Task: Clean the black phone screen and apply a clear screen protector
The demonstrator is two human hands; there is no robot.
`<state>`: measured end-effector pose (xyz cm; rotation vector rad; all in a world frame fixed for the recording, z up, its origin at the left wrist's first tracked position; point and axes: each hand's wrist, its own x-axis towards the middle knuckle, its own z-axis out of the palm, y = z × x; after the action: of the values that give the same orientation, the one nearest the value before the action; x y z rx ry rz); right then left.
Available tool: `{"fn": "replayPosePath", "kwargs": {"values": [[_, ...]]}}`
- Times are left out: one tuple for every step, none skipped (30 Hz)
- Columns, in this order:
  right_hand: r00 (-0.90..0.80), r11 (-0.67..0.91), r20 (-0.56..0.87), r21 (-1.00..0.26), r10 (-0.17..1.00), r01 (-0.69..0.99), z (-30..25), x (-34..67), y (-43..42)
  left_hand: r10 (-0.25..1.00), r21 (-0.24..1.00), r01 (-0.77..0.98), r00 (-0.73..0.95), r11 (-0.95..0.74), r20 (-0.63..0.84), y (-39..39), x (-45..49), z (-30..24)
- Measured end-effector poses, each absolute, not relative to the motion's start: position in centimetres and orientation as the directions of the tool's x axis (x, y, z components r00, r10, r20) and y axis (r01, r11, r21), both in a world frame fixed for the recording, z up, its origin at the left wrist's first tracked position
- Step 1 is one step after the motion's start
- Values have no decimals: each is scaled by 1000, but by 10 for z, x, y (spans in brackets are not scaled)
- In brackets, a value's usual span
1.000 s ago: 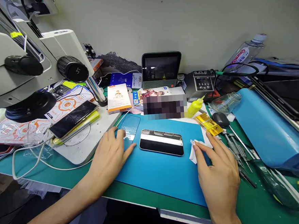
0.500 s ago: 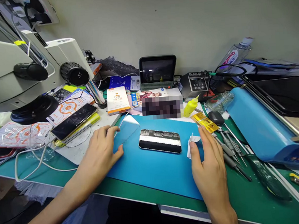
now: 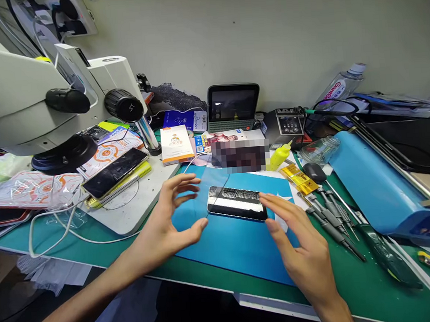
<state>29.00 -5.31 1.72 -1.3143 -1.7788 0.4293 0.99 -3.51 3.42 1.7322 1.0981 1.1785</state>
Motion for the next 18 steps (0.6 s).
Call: {"fn": "replayPosePath", "kwargs": {"values": [[-141,390,380,-730,914,562,20,288,-55,936,946,137,244,-293,255,-37,14,34],[-201,367,307,-776,930,513,23,285,-57,934,970,48,282,-239,217,-40,20,32],[-254,322,224,-826,941,463,25,282,-60,929,981,-39,316,-189,192,-44,25,29],[-293,263,145,-868,945,420,27,278,-63,919,979,-125,341,-162,195,-48,31,26],[-314,208,82,-897,946,391,27,275,-66,913,967,-206,347,-149,214,-53,37,22],[-318,162,38,-913,947,375,26,271,-69,911,955,-267,348,-130,221,-57,42,17],[-309,128,9,-920,951,369,25,268,-72,909,949,-301,362,-96,207,-61,47,14],[-293,103,-10,-924,956,367,23,266,-75,910,944,-320,361,-85,204,-64,51,10],[-278,87,-19,-927,961,365,22,265,-78,909,939,-330,358,-91,214,-66,53,8],[-264,81,-19,-928,964,364,20,264,-80,907,939,-332,359,-95,219,-68,55,7],[-253,80,-16,-927,967,365,19,264,-81,907,938,-329,356,-104,226,-68,56,6],[-245,82,-11,-926,969,369,18,265,-82,906,939,-326,354,-113,233,-68,56,6],[-241,91,-2,-924,971,372,18,266,-83,906,938,-324,351,-122,239,-68,57,7],[-239,100,9,-923,971,373,18,267,-83,905,938,-323,349,-128,244,-67,57,8],[-238,111,22,-923,971,369,18,268,-83,903,936,-324,348,-135,251,-66,57,9],[-239,124,37,-924,970,361,19,269,-84,903,935,-324,343,-145,259,-65,57,10],[-240,135,51,-926,969,352,19,270,-84,902,933,-322,336,-160,271,-64,57,10],[-238,143,60,-927,969,346,20,270,-84,901,932,-313,328,-181,285,-63,58,11]]}}
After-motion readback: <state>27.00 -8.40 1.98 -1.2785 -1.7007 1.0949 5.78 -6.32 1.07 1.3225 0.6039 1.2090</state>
